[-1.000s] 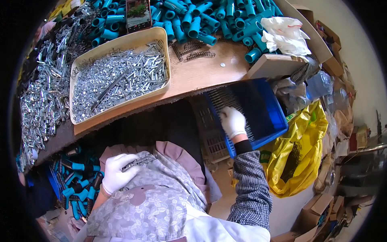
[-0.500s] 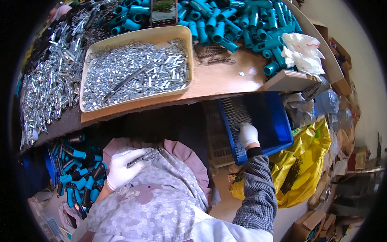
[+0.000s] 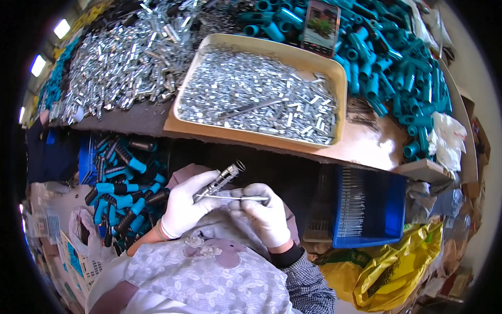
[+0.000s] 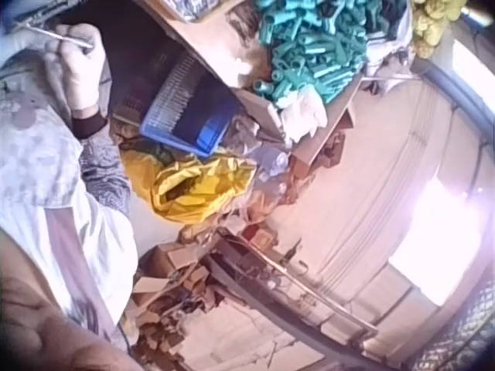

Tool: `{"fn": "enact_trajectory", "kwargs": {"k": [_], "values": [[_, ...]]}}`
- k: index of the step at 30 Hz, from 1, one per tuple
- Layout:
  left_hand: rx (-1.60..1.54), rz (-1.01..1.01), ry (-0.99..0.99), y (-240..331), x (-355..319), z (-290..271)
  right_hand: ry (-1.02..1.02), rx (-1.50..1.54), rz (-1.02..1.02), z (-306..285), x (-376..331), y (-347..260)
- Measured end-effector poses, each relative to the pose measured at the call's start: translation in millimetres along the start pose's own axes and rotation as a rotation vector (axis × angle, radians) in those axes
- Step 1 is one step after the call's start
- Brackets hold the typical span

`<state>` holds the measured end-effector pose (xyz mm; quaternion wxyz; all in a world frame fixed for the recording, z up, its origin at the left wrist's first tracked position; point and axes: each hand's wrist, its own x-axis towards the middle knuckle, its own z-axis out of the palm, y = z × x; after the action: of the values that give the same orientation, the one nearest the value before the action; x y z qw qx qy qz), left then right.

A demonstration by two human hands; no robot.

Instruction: Assembling metal components, springs, and green plastic handles at a factory workbench.

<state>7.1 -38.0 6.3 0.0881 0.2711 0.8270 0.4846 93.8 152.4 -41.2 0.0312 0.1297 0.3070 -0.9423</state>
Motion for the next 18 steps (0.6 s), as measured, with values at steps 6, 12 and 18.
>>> {"fn": "enact_trajectory", "kwargs": {"k": [6,12,18], "values": [[-0.123,-0.115,0.141,-4,-11,-33,-0.087,-0.322,0.108,35,14,5],[-0.254,-0.269,0.141,-8,-11,-40,-0.083,-0.582,0.078,38,14,8],[-0.150,-0.099,0.102,-9,-15,-42,0.012,-0.780,-0.048,40,17,8]]}}
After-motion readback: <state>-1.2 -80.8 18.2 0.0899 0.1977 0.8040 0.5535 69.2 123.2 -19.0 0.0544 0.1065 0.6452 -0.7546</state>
